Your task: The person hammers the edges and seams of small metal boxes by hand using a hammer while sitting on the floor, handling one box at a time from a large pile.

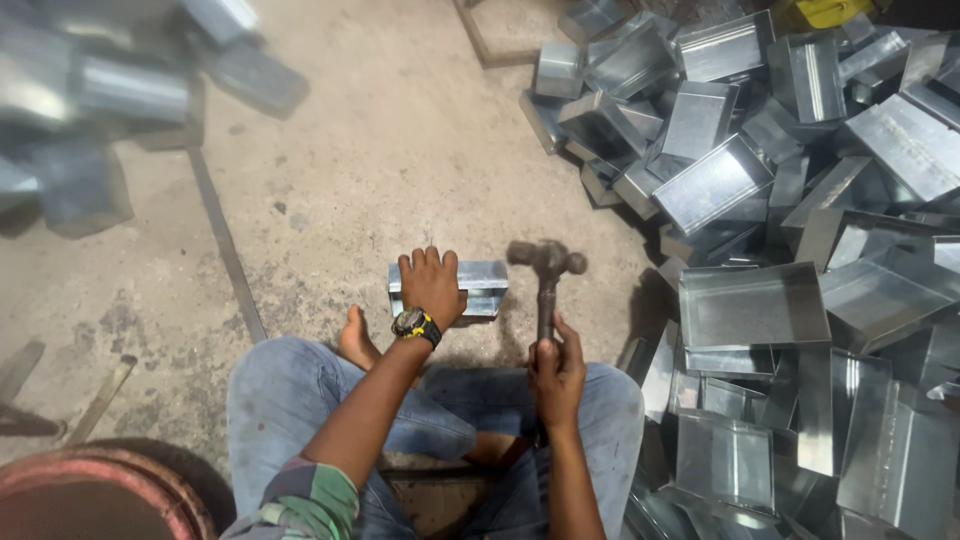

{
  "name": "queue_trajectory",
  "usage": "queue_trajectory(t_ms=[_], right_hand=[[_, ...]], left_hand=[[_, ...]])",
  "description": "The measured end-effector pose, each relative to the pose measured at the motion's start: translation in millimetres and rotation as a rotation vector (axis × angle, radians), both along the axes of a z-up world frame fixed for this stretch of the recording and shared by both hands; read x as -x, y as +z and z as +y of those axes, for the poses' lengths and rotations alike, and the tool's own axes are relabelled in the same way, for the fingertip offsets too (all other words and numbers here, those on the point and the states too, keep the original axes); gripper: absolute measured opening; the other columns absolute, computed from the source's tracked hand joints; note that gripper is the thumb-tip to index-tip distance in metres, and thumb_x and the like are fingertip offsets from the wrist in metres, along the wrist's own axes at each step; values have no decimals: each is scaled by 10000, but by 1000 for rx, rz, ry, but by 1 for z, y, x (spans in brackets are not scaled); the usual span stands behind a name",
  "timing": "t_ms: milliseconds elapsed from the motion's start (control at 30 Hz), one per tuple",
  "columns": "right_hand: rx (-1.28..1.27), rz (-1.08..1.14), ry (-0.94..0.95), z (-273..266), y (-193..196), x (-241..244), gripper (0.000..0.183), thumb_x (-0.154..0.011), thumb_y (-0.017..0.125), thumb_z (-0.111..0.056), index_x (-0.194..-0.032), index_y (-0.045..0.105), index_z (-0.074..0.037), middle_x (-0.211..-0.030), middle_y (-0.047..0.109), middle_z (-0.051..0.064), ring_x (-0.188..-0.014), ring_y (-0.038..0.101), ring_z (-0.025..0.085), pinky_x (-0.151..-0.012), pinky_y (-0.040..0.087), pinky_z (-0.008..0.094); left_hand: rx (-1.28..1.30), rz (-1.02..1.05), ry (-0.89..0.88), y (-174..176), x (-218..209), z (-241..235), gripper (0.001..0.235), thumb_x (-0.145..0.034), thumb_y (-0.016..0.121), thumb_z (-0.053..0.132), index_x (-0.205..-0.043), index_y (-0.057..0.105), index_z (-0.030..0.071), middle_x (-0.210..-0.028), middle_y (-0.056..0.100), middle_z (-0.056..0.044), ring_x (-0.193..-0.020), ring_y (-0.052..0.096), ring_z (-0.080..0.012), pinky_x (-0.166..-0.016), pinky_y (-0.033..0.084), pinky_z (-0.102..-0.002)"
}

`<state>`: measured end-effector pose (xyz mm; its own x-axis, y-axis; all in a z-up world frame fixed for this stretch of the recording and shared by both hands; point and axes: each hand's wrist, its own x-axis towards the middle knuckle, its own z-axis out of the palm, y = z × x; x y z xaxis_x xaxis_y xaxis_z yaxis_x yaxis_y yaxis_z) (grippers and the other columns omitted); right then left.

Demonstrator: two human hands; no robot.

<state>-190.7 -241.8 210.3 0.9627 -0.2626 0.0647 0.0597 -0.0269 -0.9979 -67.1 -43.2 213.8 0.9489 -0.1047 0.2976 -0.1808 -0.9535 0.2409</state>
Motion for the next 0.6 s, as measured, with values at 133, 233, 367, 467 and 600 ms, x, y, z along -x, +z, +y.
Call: queue_trajectory(t_ms=[133, 233, 367, 467, 600], right_hand=[[153, 72, 23, -2, 2, -1, 479, -1023, 556, -155, -1498, 499, -116, -695, 541, -7, -556, 472, 50, -481, 415, 227], [218, 2, -4, 3, 7, 0, 456, -1047, 580, -137, -1496, 526, -80, -729, 532, -3, -585, 452, 49, -498, 384, 233], [39, -152, -44, 4, 26, 12, 502, -1031, 580, -116, -1517, 464, -65, -730, 551, 1, -527, 465, 48, -464, 435, 240], [65, -258, -46, 12, 45, 22, 502, -1041, 571, -102, -1526, 452, -49, -683, 557, 23, -503, 444, 49, -430, 358, 213], [47, -382, -45, 40, 51, 28, 498, -1044, 591, -78, -1516, 432, -43, -744, 588, 36, -540, 488, 54, -465, 399, 209]], left_hand=[[20, 43, -4, 0, -5, -4, 406, -688, 818, 279, -1012, 651, 99, -1044, 628, -129, -1065, 564, -332, -936, 389, -527], [36, 53, 11, -8, -2, 3, 457, -668, 802, 217, -1087, 660, 99, -1124, 623, -149, -1162, 553, -340, -1024, 359, -582], [237, -295, 201, -49, 19, 30, 612, -683, 769, 155, -1267, 603, 82, -1342, 595, -174, -1295, 533, -346, -1103, 358, -556], [540, -221, 364, -89, 23, 57, 757, -707, 753, 195, -1367, 483, -59, -1377, 528, -279, -1298, 477, -434, -1111, 356, -548], [460, -23, 246, -135, 20, 54, 710, -817, 658, 148, -1465, 441, -41, -1448, 482, -275, -1355, 441, -423, -1116, 350, -521]])
